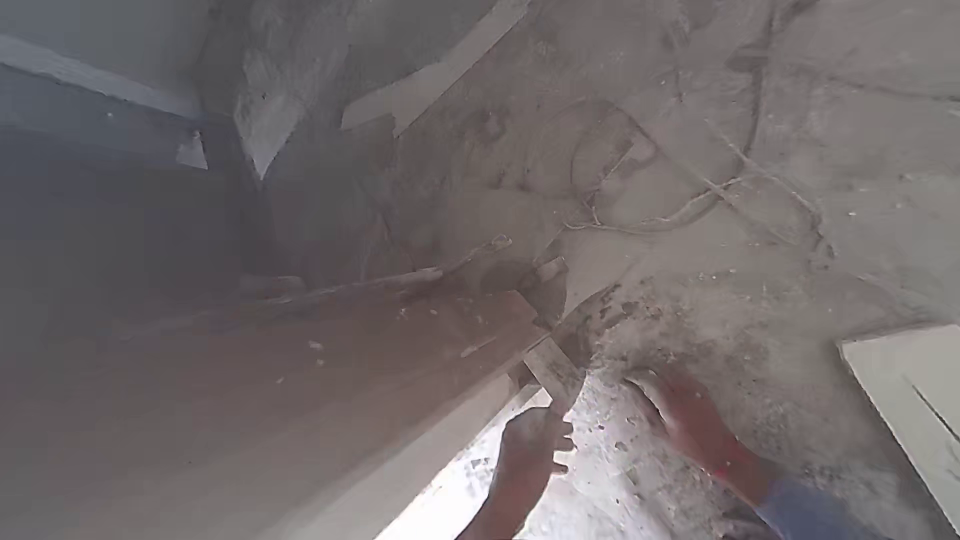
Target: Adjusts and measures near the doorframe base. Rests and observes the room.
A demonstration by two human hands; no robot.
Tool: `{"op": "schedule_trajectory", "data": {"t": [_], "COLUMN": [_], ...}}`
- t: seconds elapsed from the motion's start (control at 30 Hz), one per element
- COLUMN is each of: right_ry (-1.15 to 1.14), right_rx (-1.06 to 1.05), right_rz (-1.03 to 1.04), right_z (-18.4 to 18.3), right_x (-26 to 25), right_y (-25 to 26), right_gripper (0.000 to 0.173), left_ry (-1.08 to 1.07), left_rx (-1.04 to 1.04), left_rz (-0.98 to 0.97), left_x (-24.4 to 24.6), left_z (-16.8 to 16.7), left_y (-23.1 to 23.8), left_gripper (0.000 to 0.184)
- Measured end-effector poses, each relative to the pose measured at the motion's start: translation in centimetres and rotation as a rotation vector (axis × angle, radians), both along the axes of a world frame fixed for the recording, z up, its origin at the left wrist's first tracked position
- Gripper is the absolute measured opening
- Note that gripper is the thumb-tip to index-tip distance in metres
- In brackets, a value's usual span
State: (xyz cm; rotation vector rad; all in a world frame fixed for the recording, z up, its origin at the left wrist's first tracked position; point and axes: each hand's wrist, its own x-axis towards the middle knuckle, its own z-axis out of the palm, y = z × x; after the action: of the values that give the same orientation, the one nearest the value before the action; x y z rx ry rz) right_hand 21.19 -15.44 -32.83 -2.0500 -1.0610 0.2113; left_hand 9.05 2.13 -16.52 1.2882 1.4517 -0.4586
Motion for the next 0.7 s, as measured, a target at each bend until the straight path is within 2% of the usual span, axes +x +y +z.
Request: {"op": "schedule_trajectory", "data": {"t": [0.13,0.23,0.4,0.5,0.7], "right_ry": [0.003,-0.005,-0.050,-0.057,-0.151], "right_rx": [0.015,0.018,-0.060,-0.072,-0.013], "right_rz": [0.007,0.030,0.224,0.293,0.274], "right_z": [0.0,-0.5,-0.4,0.9,0.0], "right_x": [0.2,0.0,-0.6,-0.7,-1.4], "right_y": [0.4,0.2,1.1,3.4,5.4], "right_gripper": [0.024,0.028,0.035,0.030,0.026], "left_ry": [-0.036,-0.079,-0.168,-0.184,-0.262], "left_rx": [-0.085,-0.070,-0.061,-0.038,0.008], "left_rz": [0.068,0.056,0.037,0.023,0.082], "left_x": [0.1,0.1,0.2,0.4,0.4], "left_z": [-1.3,-1.6,-1.6,-1.5,-1.8], "left_y": [-0.3,-0.4,-0.1,-0.1,-0.6], "left_gripper": [0.031,0.032,0.027,0.025,0.025]}}
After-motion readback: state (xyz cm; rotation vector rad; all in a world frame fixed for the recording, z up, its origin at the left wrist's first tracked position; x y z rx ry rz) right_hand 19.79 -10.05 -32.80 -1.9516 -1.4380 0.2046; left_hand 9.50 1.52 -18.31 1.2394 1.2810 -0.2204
